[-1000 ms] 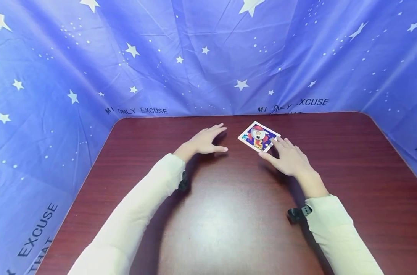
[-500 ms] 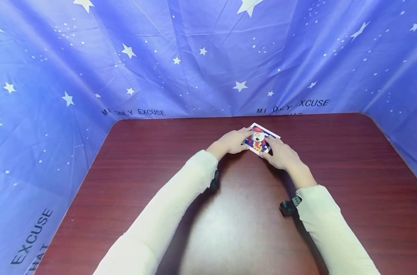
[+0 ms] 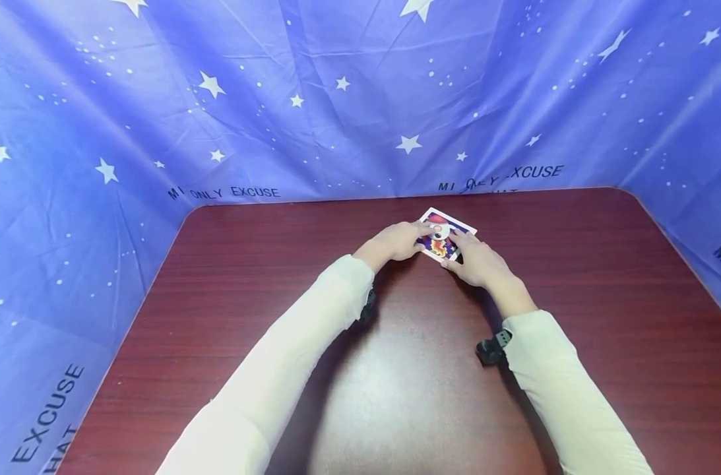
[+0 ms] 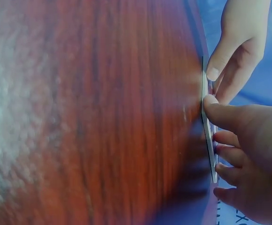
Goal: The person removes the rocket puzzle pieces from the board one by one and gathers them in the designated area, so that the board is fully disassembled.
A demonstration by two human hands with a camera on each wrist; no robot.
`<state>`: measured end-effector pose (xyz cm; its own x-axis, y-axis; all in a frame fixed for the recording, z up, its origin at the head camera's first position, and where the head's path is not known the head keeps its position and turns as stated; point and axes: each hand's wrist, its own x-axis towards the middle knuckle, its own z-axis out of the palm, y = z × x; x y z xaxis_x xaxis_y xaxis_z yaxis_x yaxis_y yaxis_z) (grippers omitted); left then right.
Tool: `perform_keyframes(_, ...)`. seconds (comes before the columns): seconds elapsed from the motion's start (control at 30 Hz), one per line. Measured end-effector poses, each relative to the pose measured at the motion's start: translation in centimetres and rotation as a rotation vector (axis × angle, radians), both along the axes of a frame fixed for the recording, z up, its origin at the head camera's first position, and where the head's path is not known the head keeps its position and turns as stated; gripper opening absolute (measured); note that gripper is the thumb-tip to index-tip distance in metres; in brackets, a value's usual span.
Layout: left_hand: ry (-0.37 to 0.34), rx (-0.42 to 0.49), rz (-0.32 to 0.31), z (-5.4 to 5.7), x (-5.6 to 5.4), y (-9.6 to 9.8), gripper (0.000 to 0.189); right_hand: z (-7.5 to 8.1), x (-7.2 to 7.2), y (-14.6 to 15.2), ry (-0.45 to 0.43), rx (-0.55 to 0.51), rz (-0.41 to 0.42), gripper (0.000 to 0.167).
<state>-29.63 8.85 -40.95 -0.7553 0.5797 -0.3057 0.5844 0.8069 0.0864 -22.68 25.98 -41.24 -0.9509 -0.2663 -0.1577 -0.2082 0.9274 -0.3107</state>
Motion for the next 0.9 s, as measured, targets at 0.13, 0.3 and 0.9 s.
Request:
perform_keyframes(0.13, 0.001, 0.001, -0.017, 0.1, 0.0, -0.8, 0.051, 0.0, 0.2, -0.3, 0.012, 0.002, 0.019, 0.065)
perform_keyframes(0.3, 0.007, 0.007, -0.033, 0.2, 0.2, -2.0, 0.05, 0.1, 0.5, -0.7, 0.031, -0.018, 0.066, 0.062)
perform_keyframes(0.9, -0.003, 0.05, -0.096, 0.7, 3.6, -5.9, 0.053, 0.1, 3.2, -2.6, 0.069, -0.073, 0.192, 0.058)
